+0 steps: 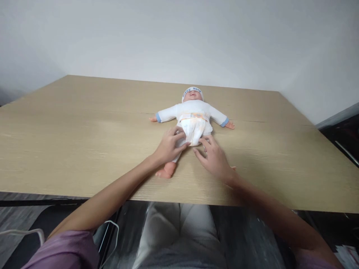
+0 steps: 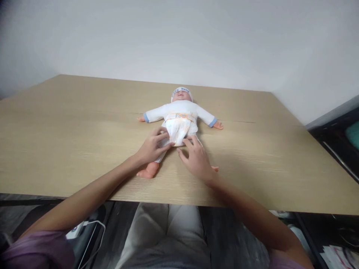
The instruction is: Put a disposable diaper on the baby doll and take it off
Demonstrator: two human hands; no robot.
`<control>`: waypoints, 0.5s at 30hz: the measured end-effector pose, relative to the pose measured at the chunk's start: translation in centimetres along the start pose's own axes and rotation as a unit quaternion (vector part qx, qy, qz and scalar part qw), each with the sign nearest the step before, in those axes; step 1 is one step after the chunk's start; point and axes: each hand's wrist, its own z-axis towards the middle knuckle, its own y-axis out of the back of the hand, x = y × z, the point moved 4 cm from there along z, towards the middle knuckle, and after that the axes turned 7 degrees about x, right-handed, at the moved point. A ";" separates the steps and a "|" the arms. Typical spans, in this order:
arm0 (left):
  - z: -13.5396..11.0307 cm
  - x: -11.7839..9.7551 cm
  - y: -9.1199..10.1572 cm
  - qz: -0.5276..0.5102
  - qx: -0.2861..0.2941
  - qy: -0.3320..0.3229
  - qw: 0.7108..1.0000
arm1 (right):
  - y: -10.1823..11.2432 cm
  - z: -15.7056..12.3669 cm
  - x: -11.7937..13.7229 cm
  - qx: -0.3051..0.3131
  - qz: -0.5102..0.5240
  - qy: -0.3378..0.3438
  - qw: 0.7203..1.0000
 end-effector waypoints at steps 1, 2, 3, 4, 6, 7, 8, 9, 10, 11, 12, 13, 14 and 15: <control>0.0 0.0 0.0 -0.003 -0.002 -0.003 1.000 | 0.0 0.0 0.1 -0.005 0.009 0.001 1.000; 0.0 0.0 0.1 -0.005 -0.001 -0.006 1.000 | 0.1 0.0 0.2 -0.009 0.016 0.003 1.000; 0.1 0.1 0.1 -0.007 0.003 -0.009 1.000 | 0.1 0.0 0.3 -0.012 0.019 0.008 1.000; 0.3 0.1 0.1 -0.008 0.010 -0.013 1.000 | 0.0 0.0 0.4 -0.014 0.021 0.012 1.000; 0.5 0.2 0.1 -0.016 0.029 -0.021 0.999 | -0.1 0.1 0.4 -0.015 0.026 0.013 0.999; 0.7 0.3 0.0 -0.022 0.039 -0.023 0.999 | -0.1 0.2 0.3 -0.016 0.031 0.007 0.999; 0.8 0.5 0.0 -0.029 0.044 -0.020 0.998 | -0.2 0.3 0.2 -0.018 0.037 -0.003 0.999; 0.9 0.7 0.0 -0.039 0.042 -0.011 0.998 | -0.2 0.5 0.0 -0.017 0.044 -0.015 0.999; 0.9 1.0 -0.1 -0.053 0.035 0.003 0.998 | -0.3 0.6 -0.1 -0.017 0.052 -0.028 0.998; 0.9 1.3 -0.1 -0.071 0.026 0.020 0.997 | -0.3 0.8 -0.3 -0.015 0.062 -0.042 0.997; 0.9 1.7 -0.1 -0.095 0.018 0.037 0.995 | -0.3 1.0 -0.6 -0.014 0.073 -0.057 0.996; 0.9 2.0 -0.3 -0.124 0.013 0.051 0.991 | -0.2 1.1 -0.8 -0.017 0.086 -0.074 0.993; 0.9 2.3 -0.4 -0.155 0.013 0.062 0.986 | 0.0 1.3 -1.1 -0.021 0.100 -0.091 0.991; 0.8 2.5 -0.5 -0.185 0.016 0.071 0.980 | 0.3 1.5 -1.4 -0.028 0.117 -0.105 0.987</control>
